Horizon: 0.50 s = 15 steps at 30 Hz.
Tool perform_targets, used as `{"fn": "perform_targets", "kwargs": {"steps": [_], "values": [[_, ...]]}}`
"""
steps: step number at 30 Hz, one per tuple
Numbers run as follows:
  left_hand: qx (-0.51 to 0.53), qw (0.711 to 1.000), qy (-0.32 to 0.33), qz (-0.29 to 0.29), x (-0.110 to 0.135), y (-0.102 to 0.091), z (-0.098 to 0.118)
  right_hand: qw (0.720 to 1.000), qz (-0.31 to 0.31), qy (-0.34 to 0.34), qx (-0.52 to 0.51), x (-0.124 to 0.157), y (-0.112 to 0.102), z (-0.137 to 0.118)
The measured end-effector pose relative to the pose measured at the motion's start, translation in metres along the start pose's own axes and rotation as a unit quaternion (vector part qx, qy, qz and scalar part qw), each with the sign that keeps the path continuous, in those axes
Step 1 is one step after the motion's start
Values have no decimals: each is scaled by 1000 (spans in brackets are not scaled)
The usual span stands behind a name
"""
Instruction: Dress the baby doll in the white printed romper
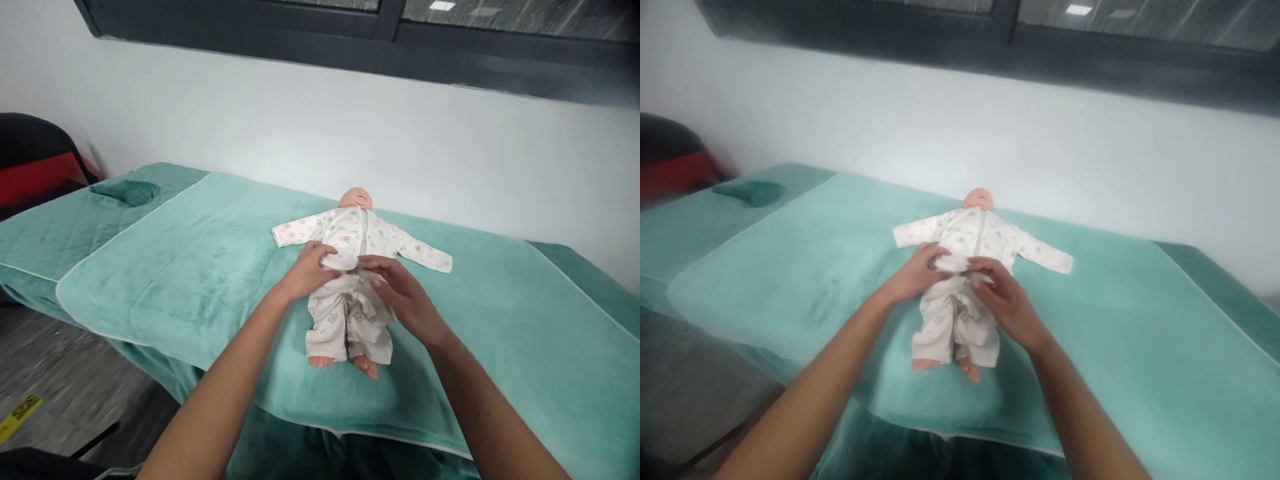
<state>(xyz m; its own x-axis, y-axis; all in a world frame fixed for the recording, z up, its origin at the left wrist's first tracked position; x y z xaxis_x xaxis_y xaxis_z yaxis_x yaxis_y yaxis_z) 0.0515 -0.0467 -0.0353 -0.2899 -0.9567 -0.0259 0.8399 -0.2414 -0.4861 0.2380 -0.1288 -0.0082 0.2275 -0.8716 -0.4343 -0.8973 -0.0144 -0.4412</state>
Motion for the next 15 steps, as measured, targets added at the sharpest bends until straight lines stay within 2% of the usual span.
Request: {"fn": "perform_targets", "kwargs": {"steps": [2, 4, 6, 9, 12, 15], "values": [[-91, 996, 12, 16, -4, 7, 7, 996, 61, -19, 69, 0, -6, 10], [-181, 982, 21, 51, -6, 15, 16, 972, 98, -12, 211, -3, -7, 23], [-270, 959, 28, 84, -5, 24, 25, 940, 78, 19, 331, -8, -3, 35], [-354, 927, 31, 122, -4, 34, 34, 904, 24, 71, 421, -20, 6, 41], [-318, 937, 18, 145, -6, 33, 32, 894, 10, 70, 442, -35, 4, 40], [-162, 963, -28, 214, -14, 12, 14, 935, 47, 49, 349, -37, -23, 53]]}}
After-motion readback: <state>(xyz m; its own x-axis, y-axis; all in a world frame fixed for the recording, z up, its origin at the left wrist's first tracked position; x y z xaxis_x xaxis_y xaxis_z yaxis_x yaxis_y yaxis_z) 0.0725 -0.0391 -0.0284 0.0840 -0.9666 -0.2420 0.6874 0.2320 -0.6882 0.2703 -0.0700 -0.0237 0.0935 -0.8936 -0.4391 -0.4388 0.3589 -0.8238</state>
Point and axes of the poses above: each hand's wrist, its own x-axis away from the middle knuckle, its own y-axis out of the palm, z = x × y, the point moved 2 cm from there along -x, towards the middle knuckle, and after that the axes turned 12 degrees about -y, right-handed, at the moved point
